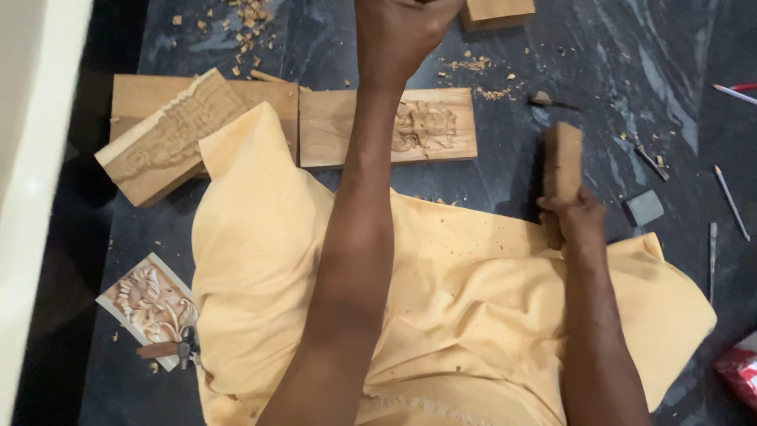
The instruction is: The person carves a decorative pattern into a small rectangular wooden block using a chisel and a wooden mallet. They repeatedly strike the chisel to remove wood shavings and refine the design.
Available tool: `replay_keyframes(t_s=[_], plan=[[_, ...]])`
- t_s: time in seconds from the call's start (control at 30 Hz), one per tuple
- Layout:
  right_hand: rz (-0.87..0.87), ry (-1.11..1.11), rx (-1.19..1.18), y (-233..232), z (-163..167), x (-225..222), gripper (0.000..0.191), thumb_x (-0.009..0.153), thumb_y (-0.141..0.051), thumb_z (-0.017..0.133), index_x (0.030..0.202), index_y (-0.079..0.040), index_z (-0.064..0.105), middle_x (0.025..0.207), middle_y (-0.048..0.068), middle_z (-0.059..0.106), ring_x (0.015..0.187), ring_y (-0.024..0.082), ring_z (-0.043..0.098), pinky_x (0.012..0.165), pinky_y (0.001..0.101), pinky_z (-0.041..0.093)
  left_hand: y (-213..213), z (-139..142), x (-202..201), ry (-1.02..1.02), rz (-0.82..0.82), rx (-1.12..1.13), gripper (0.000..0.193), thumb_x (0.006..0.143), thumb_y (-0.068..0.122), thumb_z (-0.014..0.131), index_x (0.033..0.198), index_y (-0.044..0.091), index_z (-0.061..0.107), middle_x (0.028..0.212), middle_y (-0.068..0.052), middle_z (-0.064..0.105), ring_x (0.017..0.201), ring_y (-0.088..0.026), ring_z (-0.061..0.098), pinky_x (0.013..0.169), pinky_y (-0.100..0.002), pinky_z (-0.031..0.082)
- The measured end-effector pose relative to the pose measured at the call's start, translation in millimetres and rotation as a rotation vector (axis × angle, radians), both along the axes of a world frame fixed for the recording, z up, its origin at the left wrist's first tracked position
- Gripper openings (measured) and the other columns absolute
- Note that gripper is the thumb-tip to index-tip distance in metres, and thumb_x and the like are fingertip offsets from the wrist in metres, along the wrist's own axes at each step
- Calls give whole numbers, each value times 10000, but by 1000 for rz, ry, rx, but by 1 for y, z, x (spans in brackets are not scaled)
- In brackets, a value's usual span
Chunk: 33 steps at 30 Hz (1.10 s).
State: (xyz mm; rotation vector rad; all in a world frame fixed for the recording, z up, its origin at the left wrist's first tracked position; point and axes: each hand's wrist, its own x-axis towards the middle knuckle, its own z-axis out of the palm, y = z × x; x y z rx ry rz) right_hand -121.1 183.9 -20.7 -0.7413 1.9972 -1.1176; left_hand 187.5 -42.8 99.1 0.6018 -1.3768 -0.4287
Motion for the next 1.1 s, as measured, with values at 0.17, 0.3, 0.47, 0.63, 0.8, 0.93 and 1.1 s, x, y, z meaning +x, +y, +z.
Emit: replay_keyframes(t_s=[0.17, 0.3, 0.47, 0.63, 0.8, 0.93, 1.1], plan=[[119, 270, 102, 0, -12, 8, 475, 738, -85, 826, 1178, 13, 678, 957, 160, 736, 740, 242, 699, 622, 357, 562, 14, 22, -16, -389, -150, 260, 100, 681, 59, 753, 732, 66, 667, 621, -46, 673, 540, -161, 677, 526, -333, 533], [247, 572, 294, -2, -3, 22, 530, 718, -270, 902, 1102, 38, 705, 997, 234, 738, 872, 348, 723, 772, 435, 567, 4, 24, -11, -932, -196, 320, 134, 822, 82, 748, 731, 13, 679, 739, -187, 695, 713, -306, 713, 691, -445, 550], [282, 790, 415, 0, 17, 47, 621, 755, -363, 890, 1201, 12, 675, 1211, 248, 685, 1118, 408, 649, 931, 500, 529, 10, -9, 29, -1184, -42, 543, 141, 756, 6, 730, 887, 33, 776, 931, -235, 731, 890, -386, 722, 793, -477, 561], [383, 1089, -123, 3, 24, 67, 704, 899, -320, 802, 1459, 18, 543, 1577, 215, 462, 1398, 409, 489, 1087, 502, 483, 9, -33, 47, -989, 68, 536, 340, 745, -53, 717, 1059, 64, 771, 1070, -233, 725, 994, -408, 703, 851, -478, 554], [515, 977, -485, -41, 1, 144, 738, 930, -263, 726, 1516, 69, 423, 1567, 302, 407, 1433, 465, 390, 1133, 546, 362, 0, -22, 48, -669, 191, 519, 594, 683, 15, 797, 1257, 57, 652, 1119, -225, 708, 1037, -391, 703, 901, -435, 562], [646, 886, -432, -42, -5, 204, 490, 949, -205, 679, 1370, 10, 549, 1413, 267, 525, 1269, 451, 525, 1037, 540, 462, 3, -19, 59, -721, 215, 533, 523, 693, 31, 819, 1200, 65, 693, 1110, -210, 736, 1059, -403, 700, 893, -467, 563], [797, 767, -513, -6, 9, 208, 230, 920, -168, 691, 1107, -44, 741, 953, 140, 737, 788, 338, 701, 715, 459, 563, -6, -18, 54, -525, 145, 362, 528, 677, 26, 853, 1169, -1, 662, 1040, -212, 739, 1001, -370, 739, 863, -446, 590]])
